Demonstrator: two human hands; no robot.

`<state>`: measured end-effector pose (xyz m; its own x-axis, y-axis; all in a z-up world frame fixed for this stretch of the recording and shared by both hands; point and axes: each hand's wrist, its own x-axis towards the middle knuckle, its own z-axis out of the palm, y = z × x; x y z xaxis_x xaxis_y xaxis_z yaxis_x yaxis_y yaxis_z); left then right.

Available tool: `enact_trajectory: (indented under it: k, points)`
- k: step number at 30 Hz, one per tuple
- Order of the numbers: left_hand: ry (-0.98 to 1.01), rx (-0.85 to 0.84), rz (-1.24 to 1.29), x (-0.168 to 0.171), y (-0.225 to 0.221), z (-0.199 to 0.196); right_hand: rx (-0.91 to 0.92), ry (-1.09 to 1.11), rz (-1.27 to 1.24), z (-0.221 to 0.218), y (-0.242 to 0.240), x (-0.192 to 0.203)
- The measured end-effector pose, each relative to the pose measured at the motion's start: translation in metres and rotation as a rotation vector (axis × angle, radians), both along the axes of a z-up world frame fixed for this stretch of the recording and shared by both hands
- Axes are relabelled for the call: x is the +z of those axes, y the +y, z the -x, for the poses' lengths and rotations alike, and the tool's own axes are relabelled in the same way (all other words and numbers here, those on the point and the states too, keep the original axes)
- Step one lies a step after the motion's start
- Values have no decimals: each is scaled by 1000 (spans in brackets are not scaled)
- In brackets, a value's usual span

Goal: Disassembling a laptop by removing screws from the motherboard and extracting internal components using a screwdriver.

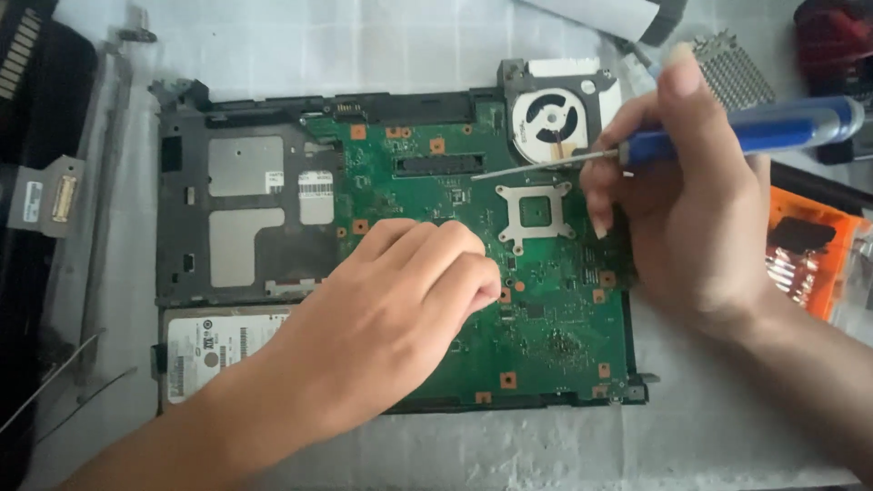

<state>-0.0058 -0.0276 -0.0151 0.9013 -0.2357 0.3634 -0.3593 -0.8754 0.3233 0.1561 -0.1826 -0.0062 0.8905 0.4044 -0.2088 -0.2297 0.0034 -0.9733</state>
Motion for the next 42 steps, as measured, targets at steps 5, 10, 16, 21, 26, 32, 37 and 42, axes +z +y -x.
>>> enact_trajectory:
  k: [5,10,16,21,26,32,37,42]
  points:
    - [45,-86,34,-5,-9,4,29,-16,-18,-2,-1,-2]
    - [81,-77,62,9,-7,0,-55,189,-83,-15,-1,8]
    - [129,-43,107,12,6,-7,-128,287,-192,-35,-4,8]
    - [126,18,103,19,17,-6,-118,329,-211,-39,-7,4]
    - [64,186,30,35,37,15,-111,292,-223,-31,-5,0]
    - [127,293,99,14,46,53,343,-72,-75,-11,-22,-19]
    - [126,326,144,13,53,69,398,-137,-59,-3,-28,-34]
    - [43,358,183,23,50,81,367,-171,-39,1,-24,-44]
